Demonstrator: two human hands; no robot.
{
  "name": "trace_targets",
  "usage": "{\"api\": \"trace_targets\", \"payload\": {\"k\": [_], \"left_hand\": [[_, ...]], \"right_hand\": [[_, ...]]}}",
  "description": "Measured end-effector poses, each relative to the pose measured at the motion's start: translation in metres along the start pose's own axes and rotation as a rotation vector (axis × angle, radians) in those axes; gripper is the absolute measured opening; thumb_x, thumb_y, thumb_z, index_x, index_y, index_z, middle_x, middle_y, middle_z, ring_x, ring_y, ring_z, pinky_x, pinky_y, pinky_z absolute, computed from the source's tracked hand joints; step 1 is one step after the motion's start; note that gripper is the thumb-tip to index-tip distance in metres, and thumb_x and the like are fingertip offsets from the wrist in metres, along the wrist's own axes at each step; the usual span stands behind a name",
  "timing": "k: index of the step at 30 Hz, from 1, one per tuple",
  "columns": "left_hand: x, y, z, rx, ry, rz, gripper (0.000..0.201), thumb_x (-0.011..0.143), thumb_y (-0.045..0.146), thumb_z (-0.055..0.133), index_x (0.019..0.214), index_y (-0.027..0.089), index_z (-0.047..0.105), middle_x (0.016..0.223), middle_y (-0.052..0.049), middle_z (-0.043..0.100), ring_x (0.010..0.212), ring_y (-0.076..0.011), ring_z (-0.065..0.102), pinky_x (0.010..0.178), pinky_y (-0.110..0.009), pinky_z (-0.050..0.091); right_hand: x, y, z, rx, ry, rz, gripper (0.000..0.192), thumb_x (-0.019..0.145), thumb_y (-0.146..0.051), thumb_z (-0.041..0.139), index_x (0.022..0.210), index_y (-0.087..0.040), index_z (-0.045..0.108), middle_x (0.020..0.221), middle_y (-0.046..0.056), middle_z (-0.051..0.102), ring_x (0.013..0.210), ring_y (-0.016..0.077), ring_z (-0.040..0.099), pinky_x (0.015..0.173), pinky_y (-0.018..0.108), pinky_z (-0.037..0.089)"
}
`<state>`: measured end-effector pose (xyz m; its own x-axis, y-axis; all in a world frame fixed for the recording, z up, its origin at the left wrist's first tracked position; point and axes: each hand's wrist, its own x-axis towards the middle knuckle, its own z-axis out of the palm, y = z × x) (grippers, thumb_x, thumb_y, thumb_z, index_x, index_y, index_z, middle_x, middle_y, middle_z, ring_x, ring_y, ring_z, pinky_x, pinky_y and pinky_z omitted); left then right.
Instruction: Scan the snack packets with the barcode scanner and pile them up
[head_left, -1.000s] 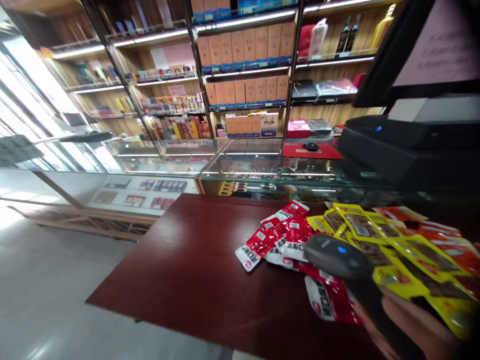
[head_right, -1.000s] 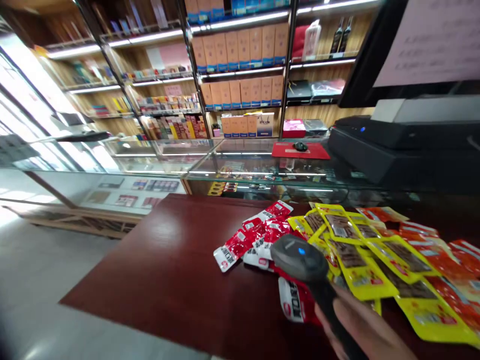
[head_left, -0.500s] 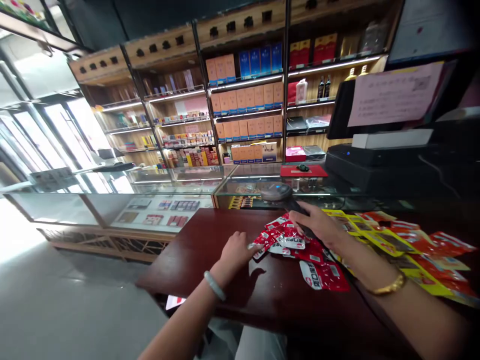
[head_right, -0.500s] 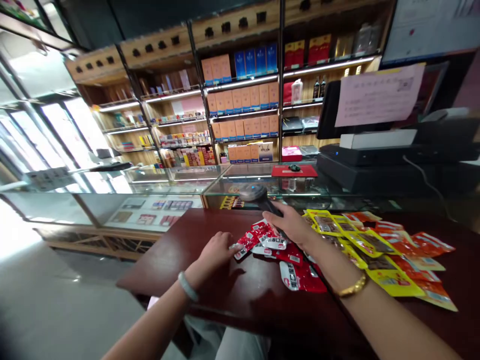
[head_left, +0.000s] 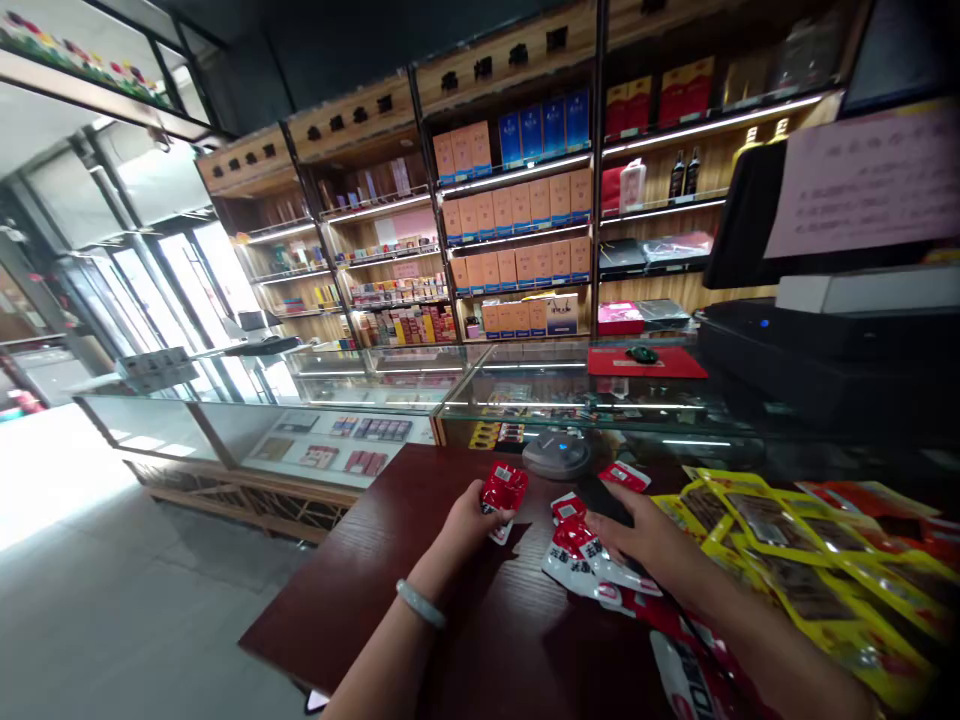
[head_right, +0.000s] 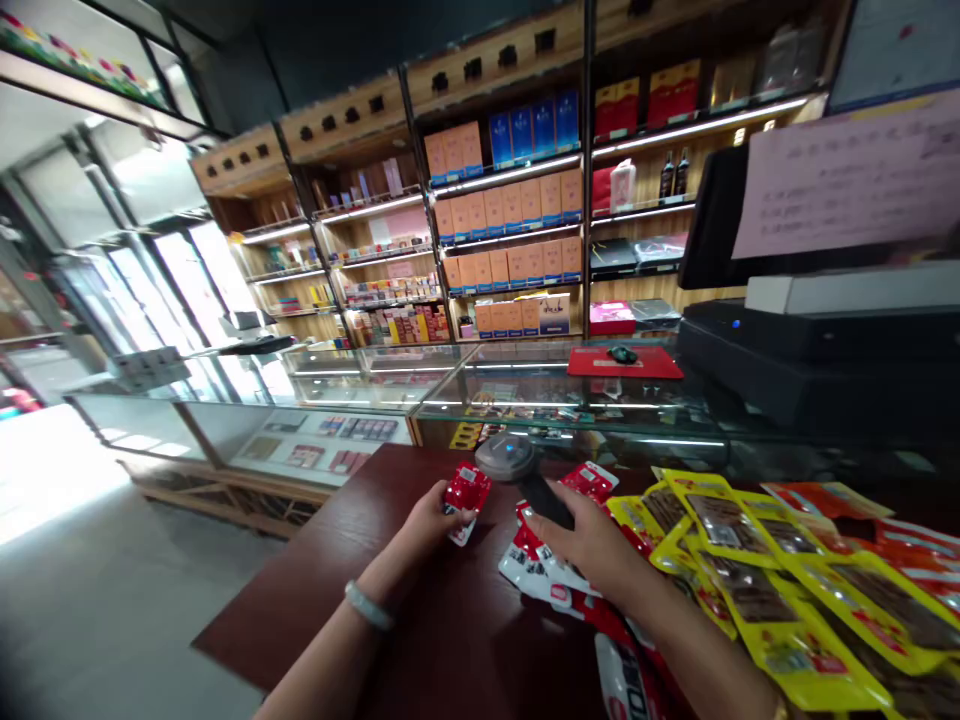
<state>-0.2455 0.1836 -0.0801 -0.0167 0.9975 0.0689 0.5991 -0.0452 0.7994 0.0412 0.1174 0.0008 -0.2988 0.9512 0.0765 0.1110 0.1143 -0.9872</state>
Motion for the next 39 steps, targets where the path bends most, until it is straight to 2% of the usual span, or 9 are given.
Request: {"api": "trace_targets", "payload": {"k": [4,15,20,22,25,31,33,36,39], "left_hand": [[-0.006,-0.003,0.003,-0.017,0.054,-0.01,0.038,0.068,0.042,0.076,0.093,0.02,0.056,0.086,-0.001,0.07,0.078,-0.0171,0.064,0.067,-0.025,0.045],[-0.007,-0.003,0.008,0.07,0.099,0.078,0.039,0.07,0.048,0.074,0.091,0.021,0.054,0.091,-0.002,0.07,0.083,-0.019,0.065,0.068,-0.025,0.043],[-0.009,0.0,-0.016,0.339,0.159,-0.119,0.043,0.073,0.053,0.071,0.096,0.021,0.054,0.098,-0.009,0.072,0.09,-0.0243,0.068,0.069,-0.027,0.042],[-0.01,0.001,-0.03,0.482,0.2,-0.249,0.046,0.074,0.056,0.068,0.101,0.021,0.055,0.104,-0.013,0.071,0.098,-0.0288,0.067,0.072,-0.03,0.043],[-0.012,0.0,-0.045,0.627,0.211,-0.387,0.05,0.077,0.059,0.062,0.108,0.021,0.056,0.109,-0.015,0.07,0.105,-0.0323,0.065,0.079,-0.035,0.045],[-0.019,0.022,-0.027,0.811,0.549,-0.163,0.065,0.078,0.056,0.065,0.13,0.019,0.054,0.135,-0.017,0.057,0.126,-0.0357,0.048,0.099,-0.043,0.039],[-0.023,0.041,-0.007,0.73,0.39,-0.008,0.049,0.083,0.056,0.059,0.115,0.02,0.065,0.12,-0.013,0.066,0.114,-0.0295,0.057,0.093,-0.036,0.042],[-0.025,0.067,0.03,0.547,-0.024,0.114,0.049,0.086,0.064,0.05,0.091,0.02,0.071,0.093,-0.008,0.073,0.085,-0.0207,0.065,0.072,-0.027,0.044],[-0.019,0.077,0.065,0.463,-0.142,0.062,0.053,0.081,0.069,0.053,0.083,0.018,0.071,0.081,-0.007,0.072,0.071,-0.0185,0.064,0.061,-0.026,0.041]], "right_hand": [[-0.008,0.008,0.013,-0.04,-0.052,-0.015,0.036,0.082,-0.046,0.069,0.11,-0.023,0.068,0.068,-0.004,0.06,0.056,0.0158,0.049,0.051,0.026,0.035],[-0.017,0.017,0.009,-0.074,-0.082,-0.002,0.031,0.082,-0.049,0.069,0.095,-0.021,0.065,0.05,-0.008,0.049,0.047,0.013,0.042,0.045,0.024,0.03],[-0.014,0.015,-0.01,-0.249,-0.015,-0.055,0.036,0.083,-0.044,0.069,0.111,-0.022,0.069,0.087,0.003,0.075,0.081,0.0262,0.066,0.071,0.034,0.048],[-0.01,0.016,-0.021,-0.33,0.018,-0.085,0.041,0.082,-0.043,0.069,0.116,-0.021,0.068,0.109,0.007,0.076,0.104,0.0332,0.065,0.088,0.04,0.047],[-0.005,0.016,-0.037,-0.361,-0.017,-0.06,0.049,0.082,-0.044,0.067,0.123,-0.016,0.065,0.116,0.01,0.075,0.108,0.0356,0.066,0.094,0.044,0.047],[-0.006,0.012,-0.052,-0.339,-0.032,-0.073,0.05,0.082,-0.045,0.067,0.121,-0.014,0.066,0.11,0.011,0.077,0.104,0.0358,0.069,0.089,0.043,0.05],[-0.006,0.011,-0.052,-0.333,-0.04,-0.08,0.051,0.081,-0.044,0.067,0.121,-0.013,0.067,0.108,0.012,0.077,0.101,0.0363,0.07,0.086,0.044,0.052],[-0.007,0.011,-0.05,-0.315,-0.064,-0.094,0.047,0.082,-0.042,0.067,0.12,-0.014,0.067,0.107,0.011,0.078,0.097,0.0341,0.071,0.082,0.042,0.053],[-0.008,0.011,-0.047,-0.308,-0.085,-0.123,0.042,0.082,-0.041,0.067,0.115,-0.016,0.069,0.108,0.01,0.077,0.098,0.0323,0.071,0.083,0.04,0.054]]}}
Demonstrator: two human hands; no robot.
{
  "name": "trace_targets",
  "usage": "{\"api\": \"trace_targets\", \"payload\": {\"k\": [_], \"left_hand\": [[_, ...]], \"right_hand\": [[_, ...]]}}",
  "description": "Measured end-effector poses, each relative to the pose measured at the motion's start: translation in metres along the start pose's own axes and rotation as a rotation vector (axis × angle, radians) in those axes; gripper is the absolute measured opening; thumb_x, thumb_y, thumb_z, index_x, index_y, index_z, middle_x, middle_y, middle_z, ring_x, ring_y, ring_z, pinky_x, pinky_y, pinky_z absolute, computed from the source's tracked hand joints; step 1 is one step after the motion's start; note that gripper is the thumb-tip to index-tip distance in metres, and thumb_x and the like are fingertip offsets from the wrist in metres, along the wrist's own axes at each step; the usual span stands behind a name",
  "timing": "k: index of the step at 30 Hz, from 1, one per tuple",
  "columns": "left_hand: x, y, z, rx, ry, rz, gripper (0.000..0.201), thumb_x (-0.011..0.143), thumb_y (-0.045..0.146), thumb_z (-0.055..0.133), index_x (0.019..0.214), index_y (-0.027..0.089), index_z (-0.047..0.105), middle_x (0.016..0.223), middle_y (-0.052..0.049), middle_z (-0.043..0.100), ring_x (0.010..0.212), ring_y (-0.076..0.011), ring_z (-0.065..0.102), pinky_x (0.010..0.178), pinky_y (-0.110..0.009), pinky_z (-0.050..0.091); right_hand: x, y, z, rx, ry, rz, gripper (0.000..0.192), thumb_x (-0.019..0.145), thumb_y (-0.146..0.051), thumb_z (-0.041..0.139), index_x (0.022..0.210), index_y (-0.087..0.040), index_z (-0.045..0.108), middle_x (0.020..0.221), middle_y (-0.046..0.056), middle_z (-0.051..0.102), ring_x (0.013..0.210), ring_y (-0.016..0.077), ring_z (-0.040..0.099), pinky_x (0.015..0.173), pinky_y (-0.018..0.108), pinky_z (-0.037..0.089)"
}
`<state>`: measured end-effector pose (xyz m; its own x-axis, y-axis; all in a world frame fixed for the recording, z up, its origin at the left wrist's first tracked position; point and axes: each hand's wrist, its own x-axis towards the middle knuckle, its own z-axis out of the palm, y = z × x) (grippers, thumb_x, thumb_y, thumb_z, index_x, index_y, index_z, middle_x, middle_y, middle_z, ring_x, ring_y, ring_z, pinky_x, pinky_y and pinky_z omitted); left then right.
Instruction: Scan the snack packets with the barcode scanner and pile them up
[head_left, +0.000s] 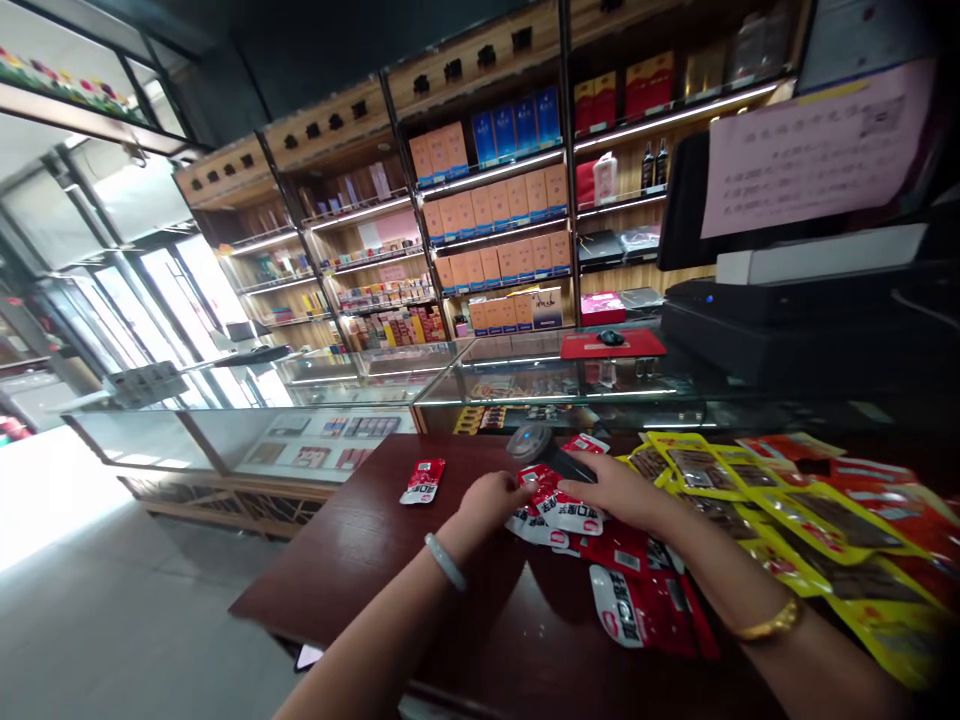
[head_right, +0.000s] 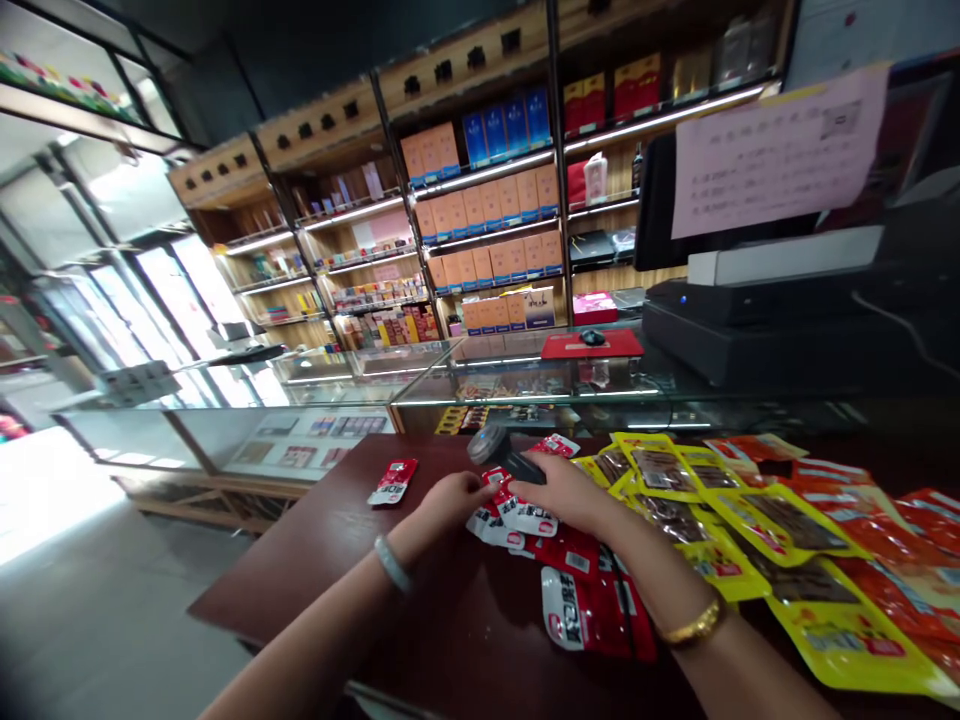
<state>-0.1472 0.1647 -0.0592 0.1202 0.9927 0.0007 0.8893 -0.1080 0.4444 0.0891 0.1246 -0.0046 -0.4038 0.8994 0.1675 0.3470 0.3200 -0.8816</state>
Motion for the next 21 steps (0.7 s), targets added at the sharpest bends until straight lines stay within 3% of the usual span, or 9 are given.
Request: {"api": "trace_targets", "payload": {"k": [2,5,9,15,18,21], "left_hand": [[0.01,0.004,0.017,-0.105,0.027,-0.04,0.049,0.074,0.066,0.064,0.079,0.017,0.069,0.076,-0.005,0.071,0.068,-0.0175,0.063,0.059,-0.025,0.041],[0.021,-0.001,0.035,-0.438,0.102,-0.044,0.044,0.067,0.057,0.076,0.079,0.016,0.065,0.071,-0.002,0.067,0.065,-0.0147,0.061,0.059,-0.024,0.043],[0.021,-0.022,0.027,-0.734,0.249,-0.036,0.035,0.071,0.047,0.074,0.078,0.018,0.056,0.063,0.004,0.057,0.056,-0.0107,0.054,0.056,-0.023,0.043],[-0.002,-0.075,-0.014,-0.543,0.521,-0.058,0.012,0.079,0.026,0.065,0.078,0.02,0.054,0.071,0.002,0.061,0.067,-0.0124,0.058,0.063,-0.023,0.042],[-0.012,-0.089,-0.016,-0.49,0.538,-0.1,0.006,0.082,0.024,0.06,0.082,0.02,0.056,0.078,0.0,0.065,0.073,-0.0144,0.061,0.066,-0.024,0.042],[-0.015,-0.088,-0.011,-0.449,0.516,-0.102,0.004,0.083,0.024,0.059,0.085,0.02,0.059,0.083,-0.002,0.069,0.077,-0.0161,0.062,0.07,-0.026,0.043]], "right_hand": [[0.0,0.0,0.002,-0.007,0.0,-0.018,0.039,0.082,-0.039,0.067,0.113,-0.016,0.07,0.109,0.009,0.077,0.101,0.0321,0.07,0.086,0.04,0.052],[0.0,0.001,0.005,-0.025,0.004,-0.018,0.037,0.081,-0.036,0.068,0.113,-0.017,0.07,0.106,0.008,0.078,0.1,0.0331,0.07,0.087,0.041,0.051],[-0.001,0.001,0.008,-0.019,0.013,-0.009,0.043,0.082,-0.04,0.067,0.117,-0.015,0.068,0.108,0.009,0.077,0.1,0.0344,0.07,0.088,0.043,0.051],[-0.004,-0.002,0.018,0.063,-0.04,-0.036,0.048,0.085,-0.047,0.065,0.123,-0.017,0.065,0.115,0.008,0.075,0.107,0.0334,0.067,0.093,0.042,0.049],[-0.006,-0.001,0.03,0.075,-0.083,-0.039,0.046,0.085,-0.048,0.066,0.12,-0.019,0.066,0.108,0.006,0.076,0.101,0.0312,0.068,0.087,0.04,0.05],[-0.008,-0.002,0.039,0.052,-0.126,-0.024,0.04,0.086,-0.05,0.064,0.111,-0.019,0.068,0.092,0.003,0.075,0.083,0.027,0.068,0.072,0.035,0.052]]}}
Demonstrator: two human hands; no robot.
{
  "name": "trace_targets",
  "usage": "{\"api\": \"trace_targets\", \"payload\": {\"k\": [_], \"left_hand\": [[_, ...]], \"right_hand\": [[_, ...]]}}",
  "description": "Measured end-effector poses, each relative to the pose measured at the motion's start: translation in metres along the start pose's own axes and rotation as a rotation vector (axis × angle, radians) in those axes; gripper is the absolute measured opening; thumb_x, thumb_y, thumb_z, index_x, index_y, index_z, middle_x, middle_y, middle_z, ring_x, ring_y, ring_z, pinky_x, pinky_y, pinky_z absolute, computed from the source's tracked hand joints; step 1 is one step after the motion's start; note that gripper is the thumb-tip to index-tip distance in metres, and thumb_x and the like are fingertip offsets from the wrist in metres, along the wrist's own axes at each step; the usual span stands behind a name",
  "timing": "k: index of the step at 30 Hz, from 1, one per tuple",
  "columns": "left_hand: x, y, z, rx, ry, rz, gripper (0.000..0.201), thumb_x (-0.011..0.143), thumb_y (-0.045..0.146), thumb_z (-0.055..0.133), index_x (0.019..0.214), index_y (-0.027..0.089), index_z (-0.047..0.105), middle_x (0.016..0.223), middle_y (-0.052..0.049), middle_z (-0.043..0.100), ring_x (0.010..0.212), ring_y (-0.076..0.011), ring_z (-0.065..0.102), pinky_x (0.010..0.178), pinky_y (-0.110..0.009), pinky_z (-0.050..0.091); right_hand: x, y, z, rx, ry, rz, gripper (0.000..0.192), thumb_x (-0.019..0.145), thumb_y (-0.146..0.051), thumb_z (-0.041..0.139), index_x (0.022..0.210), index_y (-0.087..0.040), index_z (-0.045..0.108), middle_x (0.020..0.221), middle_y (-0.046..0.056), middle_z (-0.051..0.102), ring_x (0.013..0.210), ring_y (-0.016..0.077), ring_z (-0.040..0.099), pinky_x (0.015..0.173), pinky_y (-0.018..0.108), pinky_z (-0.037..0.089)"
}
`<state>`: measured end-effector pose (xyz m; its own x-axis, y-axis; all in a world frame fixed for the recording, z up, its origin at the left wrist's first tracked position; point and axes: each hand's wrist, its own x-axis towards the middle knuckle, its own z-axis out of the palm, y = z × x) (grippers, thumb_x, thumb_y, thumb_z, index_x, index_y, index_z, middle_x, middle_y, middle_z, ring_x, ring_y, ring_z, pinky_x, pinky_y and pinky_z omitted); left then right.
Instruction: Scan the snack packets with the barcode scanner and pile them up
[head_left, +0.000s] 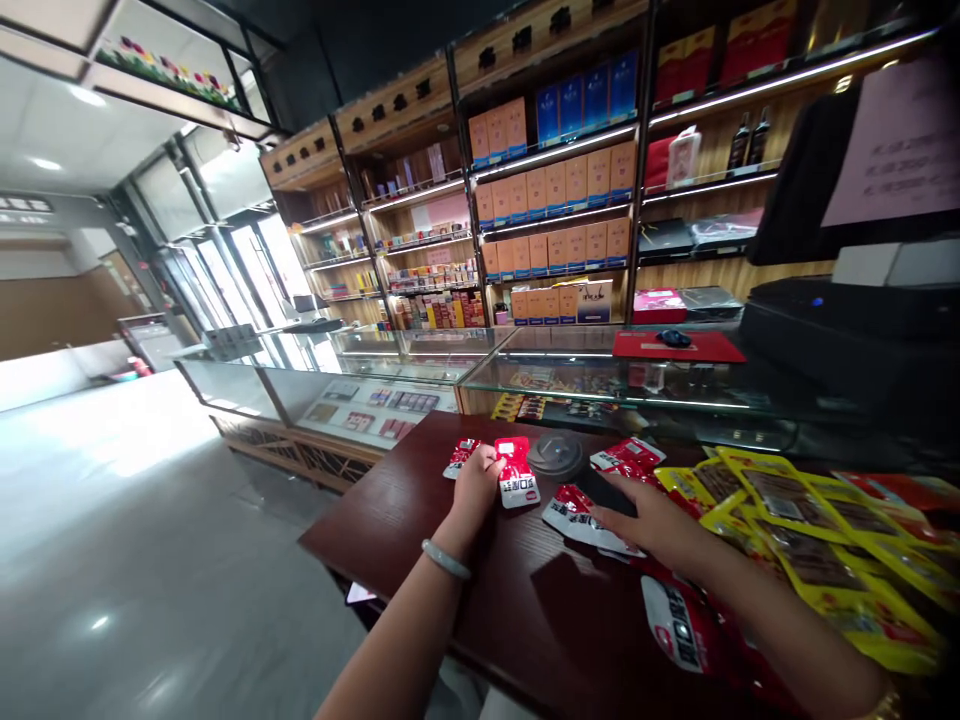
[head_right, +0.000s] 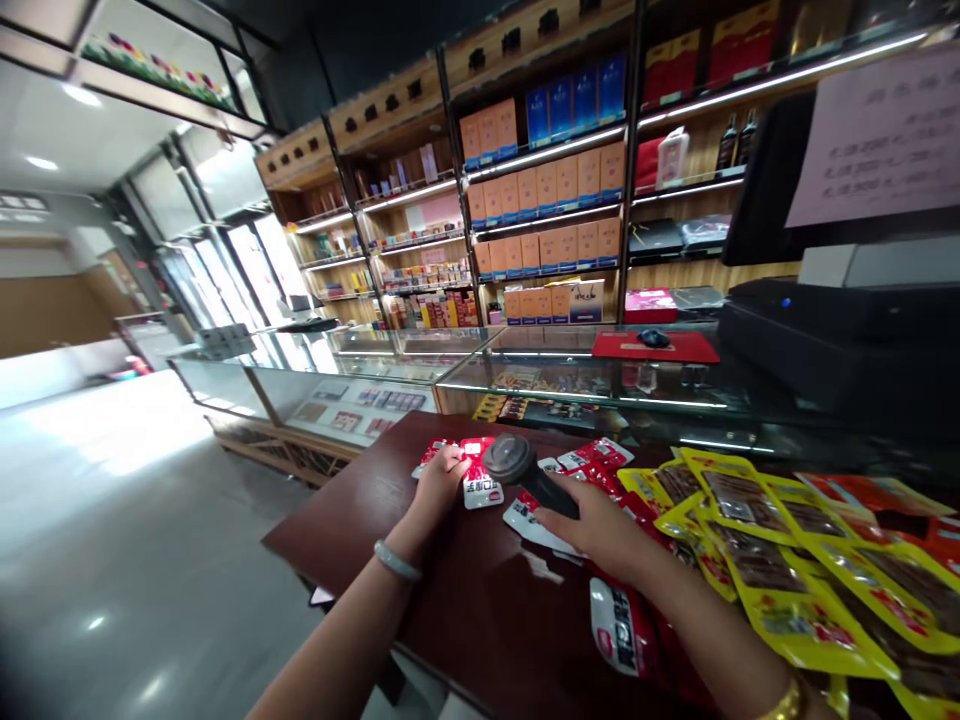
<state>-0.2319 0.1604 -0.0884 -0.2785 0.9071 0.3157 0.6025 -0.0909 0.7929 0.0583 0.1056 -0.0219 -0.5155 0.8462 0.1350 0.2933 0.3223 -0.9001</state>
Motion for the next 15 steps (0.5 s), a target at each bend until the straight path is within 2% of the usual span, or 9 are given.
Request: {"api": "trace_targets", "payload": {"k": [3,5,10,13,15], "left_hand": [[-0.002,0.004,0.002,0.027,-0.034,-0.003,0.007,0.085,0.023,0.058,0.09,0.02,0.062,0.085,-0.003,0.071,0.078,-0.0162,0.064,0.071,-0.025,0.043],[-0.001,0.006,-0.003,0.094,-0.011,-0.041,0.012,0.087,0.024,0.057,0.096,0.021,0.064,0.089,-0.004,0.072,0.083,-0.0166,0.066,0.073,-0.025,0.043],[0.007,-0.004,-0.035,0.468,0.156,-0.181,0.028,0.094,0.033,0.047,0.116,0.025,0.062,0.105,-0.009,0.073,0.099,-0.0242,0.066,0.078,-0.031,0.043],[0.011,-0.012,-0.049,0.612,0.19,-0.266,0.035,0.095,0.032,0.039,0.121,0.024,0.061,0.114,-0.013,0.07,0.109,-0.0294,0.062,0.086,-0.039,0.042],[0.011,-0.012,-0.05,0.663,0.205,-0.303,0.039,0.093,0.029,0.041,0.126,0.024,0.058,0.122,-0.014,0.065,0.115,-0.0326,0.057,0.09,-0.044,0.04]], "right_hand": [[-0.001,-0.001,0.003,-0.002,0.002,0.0,0.043,0.086,-0.051,0.064,0.114,-0.019,0.068,0.089,0.003,0.074,0.079,0.0252,0.067,0.066,0.033,0.051],[-0.001,-0.002,0.001,-0.007,0.019,0.012,0.044,0.086,-0.05,0.063,0.115,-0.018,0.068,0.088,0.003,0.075,0.081,0.0264,0.068,0.069,0.034,0.052],[0.001,0.0,-0.006,-0.006,0.109,0.013,0.049,0.084,-0.046,0.065,0.124,-0.017,0.065,0.112,0.008,0.076,0.105,0.0326,0.067,0.092,0.041,0.05],[0.003,0.002,-0.011,-0.024,0.13,0.004,0.049,0.083,-0.047,0.066,0.122,-0.017,0.067,0.112,0.008,0.077,0.107,0.0343,0.067,0.093,0.042,0.05],[0.004,0.004,-0.015,-0.033,0.122,-0.006,0.047,0.084,-0.048,0.065,0.119,-0.017,0.068,0.109,0.007,0.078,0.105,0.0344,0.068,0.091,0.041,0.051]]}}
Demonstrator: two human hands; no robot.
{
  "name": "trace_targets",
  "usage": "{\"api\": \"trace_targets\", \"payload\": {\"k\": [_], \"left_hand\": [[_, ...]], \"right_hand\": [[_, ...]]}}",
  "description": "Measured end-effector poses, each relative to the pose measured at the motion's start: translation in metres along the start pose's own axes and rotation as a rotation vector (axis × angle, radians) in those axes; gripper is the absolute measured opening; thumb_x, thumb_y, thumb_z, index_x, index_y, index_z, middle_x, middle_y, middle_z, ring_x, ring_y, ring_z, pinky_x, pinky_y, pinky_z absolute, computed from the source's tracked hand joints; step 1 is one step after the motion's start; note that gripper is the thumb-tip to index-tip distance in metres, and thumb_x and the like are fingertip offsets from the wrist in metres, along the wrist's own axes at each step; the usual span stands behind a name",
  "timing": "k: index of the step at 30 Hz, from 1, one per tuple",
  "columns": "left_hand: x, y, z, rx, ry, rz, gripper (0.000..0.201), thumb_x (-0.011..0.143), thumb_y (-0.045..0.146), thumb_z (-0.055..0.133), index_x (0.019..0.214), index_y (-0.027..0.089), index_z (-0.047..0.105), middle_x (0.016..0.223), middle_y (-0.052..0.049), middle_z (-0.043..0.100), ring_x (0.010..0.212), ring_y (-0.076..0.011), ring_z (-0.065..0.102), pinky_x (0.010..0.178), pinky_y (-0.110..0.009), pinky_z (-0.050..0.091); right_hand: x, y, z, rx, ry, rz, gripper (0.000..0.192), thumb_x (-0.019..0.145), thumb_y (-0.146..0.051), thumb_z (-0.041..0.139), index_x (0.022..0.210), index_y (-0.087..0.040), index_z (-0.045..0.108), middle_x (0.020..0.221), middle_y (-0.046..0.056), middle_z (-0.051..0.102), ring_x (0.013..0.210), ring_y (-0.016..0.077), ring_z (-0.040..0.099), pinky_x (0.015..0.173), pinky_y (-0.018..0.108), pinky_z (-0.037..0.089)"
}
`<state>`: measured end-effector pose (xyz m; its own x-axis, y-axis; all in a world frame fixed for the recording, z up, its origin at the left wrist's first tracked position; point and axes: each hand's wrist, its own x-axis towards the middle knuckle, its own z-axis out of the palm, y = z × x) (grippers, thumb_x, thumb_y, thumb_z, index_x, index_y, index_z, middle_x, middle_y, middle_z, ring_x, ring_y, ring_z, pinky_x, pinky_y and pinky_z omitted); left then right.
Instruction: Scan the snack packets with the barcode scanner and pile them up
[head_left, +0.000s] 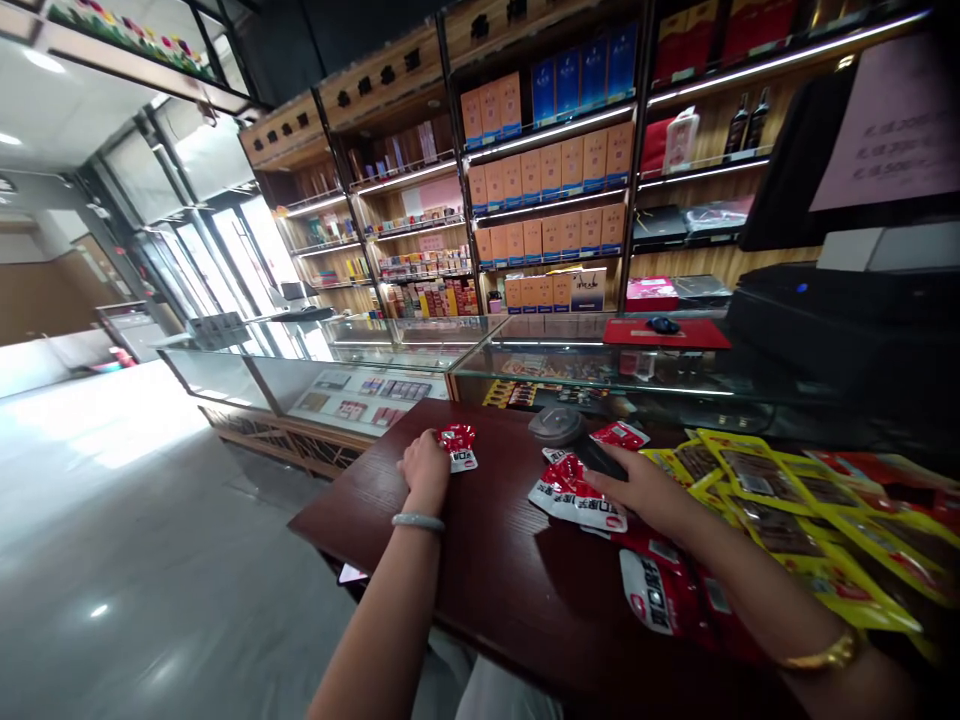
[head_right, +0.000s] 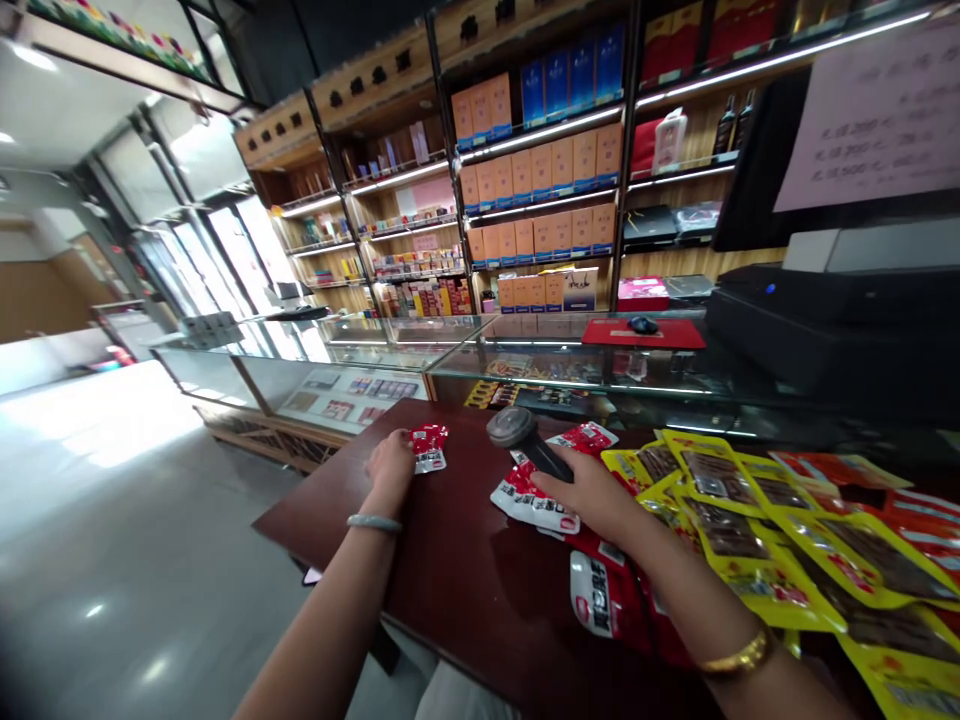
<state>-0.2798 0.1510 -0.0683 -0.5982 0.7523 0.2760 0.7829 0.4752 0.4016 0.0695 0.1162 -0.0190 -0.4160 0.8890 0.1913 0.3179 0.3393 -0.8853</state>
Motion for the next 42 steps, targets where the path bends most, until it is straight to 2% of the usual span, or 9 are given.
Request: {"api": "trace_targets", "payload": {"k": [5,9,12,18,25,32,34,37,42], "left_hand": [[-0.02,0.026,-0.007,0.015,0.151,0.086,0.043,0.09,0.03,0.048,0.133,0.025,0.054,0.138,-0.012,0.054,0.127,-0.0309,0.044,0.099,-0.043,0.036],[-0.052,0.062,-0.01,-0.023,-0.11,0.401,0.031,0.089,0.048,0.054,0.104,0.026,0.071,0.116,-0.009,0.067,0.113,-0.0276,0.055,0.097,-0.038,0.038],[-0.078,0.09,-0.004,-0.017,-0.336,0.594,0.047,0.084,0.065,0.053,0.088,0.022,0.073,0.1,-0.012,0.07,0.103,-0.0277,0.06,0.092,-0.036,0.041],[-0.109,0.125,0.009,0.08,-0.355,0.609,0.076,0.071,0.08,0.053,0.107,0.014,0.063,0.113,-0.021,0.065,0.112,-0.0383,0.057,0.094,-0.046,0.04],[-0.124,0.121,0.002,0.042,-0.297,0.582,0.083,0.069,0.081,0.054,0.117,0.014,0.054,0.121,-0.021,0.06,0.118,-0.0392,0.052,0.096,-0.049,0.037],[-0.127,0.12,0.01,0.009,-0.408,0.654,0.072,0.063,0.08,0.063,0.101,0.018,0.063,0.114,-0.018,0.064,0.113,-0.0382,0.055,0.095,-0.046,0.038],[-0.123,0.12,0.013,-0.01,-0.445,0.645,0.062,0.064,0.076,0.066,0.092,0.021,0.065,0.108,-0.014,0.066,0.109,-0.0348,0.057,0.09,-0.042,0.04],[-0.122,0.118,0.013,-0.052,-0.455,0.611,0.052,0.066,0.072,0.068,0.087,0.024,0.067,0.108,-0.009,0.065,0.108,-0.0312,0.055,0.089,-0.04,0.04],[-0.137,0.118,0.008,-0.086,-0.254,0.66,0.057,0.076,0.075,0.055,0.096,0.023,0.067,0.116,-0.012,0.061,0.117,-0.0325,0.047,0.1,-0.047,0.031]], "right_hand": [[0.0,0.001,-0.014,-0.015,0.029,0.015,0.048,0.083,-0.048,0.065,0.12,-0.017,0.068,0.105,0.007,0.077,0.1,0.0339,0.068,0.09,0.042,0.05],[-0.001,0.0,-0.029,-0.028,0.037,0.018,0.049,0.081,-0.046,0.069,0.119,-0.017,0.069,0.103,0.007,0.077,0.097,0.0332,0.068,0.087,0.043,0.049],[-0.002,-0.001,-0.037,-0.025,0.037,0.011,0.047,0.081,-0.047,0.068,0.116,-0.016,0.07,0.089,0.005,0.078,0.085,0.0297,0.069,0.079,0.039,0.051],[-0.002,0.002,-0.046,-0.044,0.01,0.036,0.045,0.084,-0.045,0.065,0.118,-0.015,0.069,0.067,0.0,0.072,0.069,0.0244,0.067,0.067,0.033,0.051],[-0.005,0.002,-0.06,-0.064,-0.033,0.049,0.045,0.082,-0.044,0.068,0.118,-0.017,0.07,0.096,0.005,0.079,0.086,0.0289,0.07,0.073,0.036,0.053],[-0.003,0.004,-0.058,-0.089,-0.06,0.041,0.052,0.081,-0.043,0.069,0.124,-0.015,0.067,0.105,0.008,0.078,0.095,0.0317,0.069,0.08,0.039,0.052],[-0.003,0.004,-0.056,-0.091,-0.056,0.046,0.055,0.08,-0.042,0.069,0.128,-0.016,0.065,0.099,0.007,0.079,0.09,0.0301,0.07,0.078,0.038,0.053],[-0.005,0.003,-0.054,-0.092,-0.058,0.075,0.056,0.082,-0.043,0.068,0.13,-0.015,0.064,0.066,0.001,0.074,0.063,0.0243,0.067,0.065,0.035,0.052],[-0.006,0.001,-0.052,-0.085,-0.074,0.086,0.053,0.083,-0.045,0.066,0.126,-0.014,0.065,0.047,-0.005,0.06,0.046,0.0188,0.057,0.056,0.032,0.049]]}}
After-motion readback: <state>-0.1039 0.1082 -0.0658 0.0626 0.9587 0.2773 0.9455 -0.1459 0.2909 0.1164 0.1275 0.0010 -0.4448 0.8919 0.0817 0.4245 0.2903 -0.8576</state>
